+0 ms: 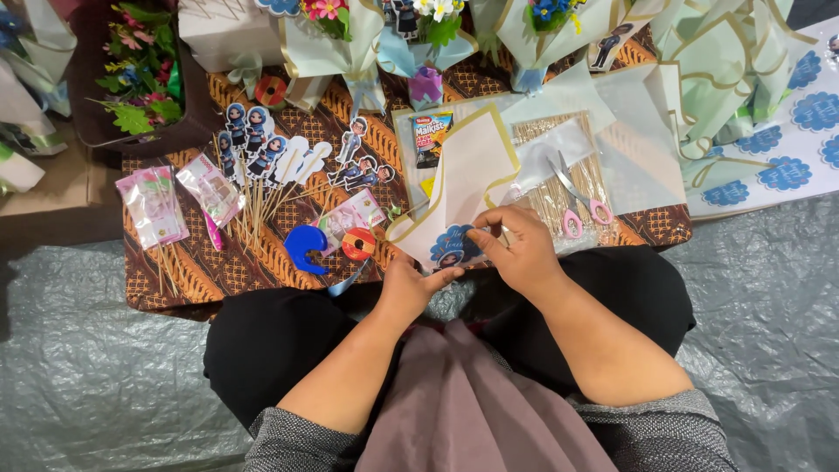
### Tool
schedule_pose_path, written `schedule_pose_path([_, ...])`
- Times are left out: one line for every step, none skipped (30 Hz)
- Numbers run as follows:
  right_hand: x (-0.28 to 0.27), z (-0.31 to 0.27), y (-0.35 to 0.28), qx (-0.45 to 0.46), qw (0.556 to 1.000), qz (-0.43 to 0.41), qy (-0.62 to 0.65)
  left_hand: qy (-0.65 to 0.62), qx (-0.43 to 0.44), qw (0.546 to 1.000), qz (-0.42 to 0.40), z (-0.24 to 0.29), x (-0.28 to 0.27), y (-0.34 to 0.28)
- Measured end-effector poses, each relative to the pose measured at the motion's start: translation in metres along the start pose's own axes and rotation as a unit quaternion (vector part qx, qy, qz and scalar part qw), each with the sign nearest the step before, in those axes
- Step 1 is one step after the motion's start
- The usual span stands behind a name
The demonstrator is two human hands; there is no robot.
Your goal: Assembling small gift bouquets using snacks, decorative cutouts, and wrapping paper
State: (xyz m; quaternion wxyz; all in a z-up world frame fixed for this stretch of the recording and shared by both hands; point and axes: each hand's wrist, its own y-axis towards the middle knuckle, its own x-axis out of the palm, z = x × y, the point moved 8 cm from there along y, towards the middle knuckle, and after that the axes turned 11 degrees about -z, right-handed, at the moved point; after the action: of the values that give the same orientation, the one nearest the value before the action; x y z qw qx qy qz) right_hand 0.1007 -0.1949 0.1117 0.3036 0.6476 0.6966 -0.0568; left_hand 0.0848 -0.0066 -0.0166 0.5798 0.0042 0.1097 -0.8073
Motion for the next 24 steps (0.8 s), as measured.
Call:
schedule_pose_path([0.000, 0.002, 0.000, 0.000, 1.000, -0.001, 0.000, -0.001, -0.001, 1.000, 0.001, 0.000, 0.000, 0.001])
schedule_pose_path([0.000, 0.004, 0.000, 0.009, 1.000, -0.003, -0.005, -0.008, -0.022, 1.000, 0.004, -0.004, 0.000, 0.001])
schedule_pose_path([0.000, 0.007, 0.000, 0.017, 1.000, -0.003, -0.010, -0.015, -0.043, 0.999, 0.006, -0.008, -0.001, 0.001])
schedule_pose_path([0.001, 0.007, 0.000, 0.018, 1.000, -0.003, -0.010, -0.016, -0.044, 0.999, 0.006, -0.010, -0.002, 0.002])
schedule_pose_path([0.002, 0.007, 0.000, 0.019, 1.000, -0.007, -0.009, -0.014, -0.054, 0.998, 0.005, -0.013, -0.002, 0.002])
schedule_pose_path([0.003, 0.008, 0.000, 0.021, 1.000, -0.010, -0.008, -0.013, -0.064, 0.998, 0.003, -0.016, -0.003, 0.003])
schedule_pose_path([0.003, 0.007, 0.000, 0.021, 1.000, -0.010, -0.008, -0.013, -0.064, 0.998, 0.003, -0.012, -0.004, 0.003])
schedule_pose_path([0.003, 0.007, 0.000, 0.025, 1.000, -0.013, -0.009, -0.015, -0.066, 0.998, 0.003, -0.007, -0.004, 0.003])
schedule_pose_path([0.004, 0.007, 0.000, 0.028, 0.999, -0.015, -0.009, -0.017, -0.068, 0.998, 0.003, -0.003, -0.005, 0.003])
schedule_pose_path([0.004, 0.006, 0.001, 0.029, 0.999, -0.015, -0.009, -0.016, -0.068, 0.998, 0.003, -0.005, -0.005, 0.003])
schedule_pose_path([0.004, 0.005, 0.002, 0.029, 0.999, -0.020, -0.007, -0.027, -0.069, 0.997, 0.000, -0.007, -0.004, 0.003])
schedule_pose_path([0.005, 0.005, 0.002, 0.029, 0.999, -0.025, -0.005, -0.038, -0.069, 0.997, -0.003, -0.008, -0.004, 0.003])
schedule_pose_path([0.005, 0.004, 0.002, 0.029, 0.999, -0.025, -0.005, -0.038, -0.069, 0.997, -0.003, -0.009, -0.004, 0.003])
schedule_pose_path([0.005, 0.005, 0.002, 0.032, 0.999, -0.025, -0.008, -0.047, -0.069, 0.996, -0.014, -0.009, -0.003, 0.003])
schedule_pose_path([0.004, 0.005, 0.001, 0.035, 0.999, -0.025, -0.011, -0.055, -0.069, 0.996, -0.025, -0.010, -0.002, 0.002])
schedule_pose_path([0.006, 0.006, 0.002, 0.035, 0.999, -0.024, -0.011, -0.054, -0.068, 0.996, -0.026, -0.016, -0.002, 0.003])
schedule_pose_path([0.007, 0.009, 0.001, 0.041, 0.999, -0.016, -0.005, -0.092, -0.062, 0.993, -0.037, -0.023, 0.001, 0.004])
schedule_pose_path([0.008, 0.011, 0.000, 0.047, 0.999, -0.007, 0.001, -0.129, -0.056, 0.989, -0.047, -0.029, 0.003, 0.004])
schedule_pose_path([0.008, 0.009, 0.002, 0.047, 0.999, -0.007, 0.001, -0.129, -0.056, 0.989, -0.048, -0.018, 0.004, 0.005])
schedule_pose_path([0.007, 0.006, 0.003, 0.050, 0.999, 0.002, 0.010, -0.169, -0.054, 0.983, -0.051, -0.008, 0.006, 0.006])
schedule_pose_path([0.006, 0.004, 0.005, 0.051, 0.998, 0.010, 0.020, -0.208, -0.052, 0.975, -0.053, 0.003, 0.008, 0.007])
schedule_pose_path([0.005, 0.004, 0.006, 0.051, 0.998, 0.010, 0.020, -0.209, -0.052, 0.975, -0.052, 0.004, 0.007, 0.007])
schedule_pose_path([0.002, 0.003, 0.007, 0.041, 0.999, 0.017, 0.025, -0.225, -0.051, 0.972, -0.049, 0.004, 0.007, 0.006])
schedule_pose_path([-0.001, 0.002, 0.007, 0.031, 0.999, 0.025, 0.031, -0.240, -0.051, 0.968, -0.046, 0.004, 0.006, 0.005])
